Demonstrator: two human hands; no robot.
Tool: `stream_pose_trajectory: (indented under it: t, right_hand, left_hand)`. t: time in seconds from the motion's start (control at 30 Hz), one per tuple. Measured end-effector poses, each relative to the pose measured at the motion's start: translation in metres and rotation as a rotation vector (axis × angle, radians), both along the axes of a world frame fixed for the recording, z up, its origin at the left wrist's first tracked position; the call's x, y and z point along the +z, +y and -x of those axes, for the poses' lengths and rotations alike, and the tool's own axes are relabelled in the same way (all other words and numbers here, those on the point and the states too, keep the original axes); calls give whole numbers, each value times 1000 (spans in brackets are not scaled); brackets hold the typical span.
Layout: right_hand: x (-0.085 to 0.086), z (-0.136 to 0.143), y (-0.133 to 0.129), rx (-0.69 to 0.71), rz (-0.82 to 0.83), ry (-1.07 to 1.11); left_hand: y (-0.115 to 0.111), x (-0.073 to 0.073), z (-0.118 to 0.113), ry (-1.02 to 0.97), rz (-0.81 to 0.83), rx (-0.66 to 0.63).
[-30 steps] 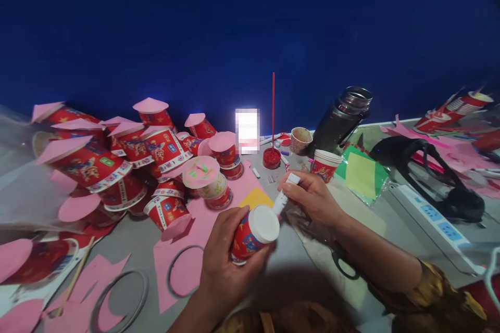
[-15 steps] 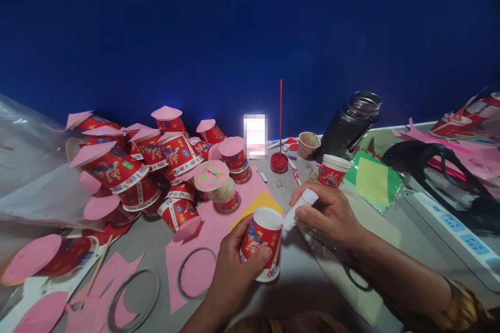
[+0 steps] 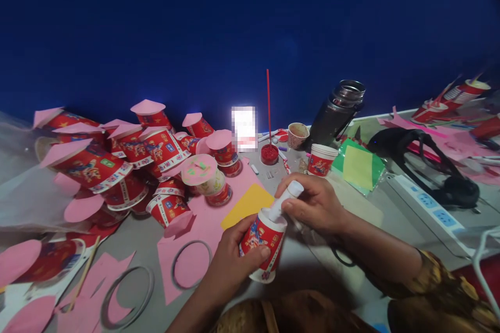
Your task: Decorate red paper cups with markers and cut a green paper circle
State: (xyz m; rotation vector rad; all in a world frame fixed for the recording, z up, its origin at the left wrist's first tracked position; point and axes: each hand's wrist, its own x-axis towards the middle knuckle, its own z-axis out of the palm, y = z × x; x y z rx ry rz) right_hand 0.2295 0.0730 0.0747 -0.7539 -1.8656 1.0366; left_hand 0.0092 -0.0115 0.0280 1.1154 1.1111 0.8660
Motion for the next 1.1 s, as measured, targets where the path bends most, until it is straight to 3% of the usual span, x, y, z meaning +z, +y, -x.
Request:
stream_pose_trajectory:
  t: [0.23, 0.47, 0.6, 0.73, 0.87, 1.1]
  right_hand:
    - [3, -3, 0, 113, 25, -31]
    - [-1, 1, 5, 87, 53, -76]
    - [-2, 2, 7, 22, 119, -32]
    - [-3, 5, 6, 47, 185, 23]
    - [-5, 6, 8, 39, 258, -63]
    - [-6, 0, 18, -56, 202, -95]
  left_hand:
    - [1, 5, 0, 18, 1, -39]
    - [-3, 4, -2, 114, -69, -100]
    - [-2, 3, 0, 120, -87, -64]
    - [-1, 3, 0, 176, -157, -36]
    - [-2, 3, -2, 210, -246, -19]
    - [-3, -1, 0, 153, -226, 128]
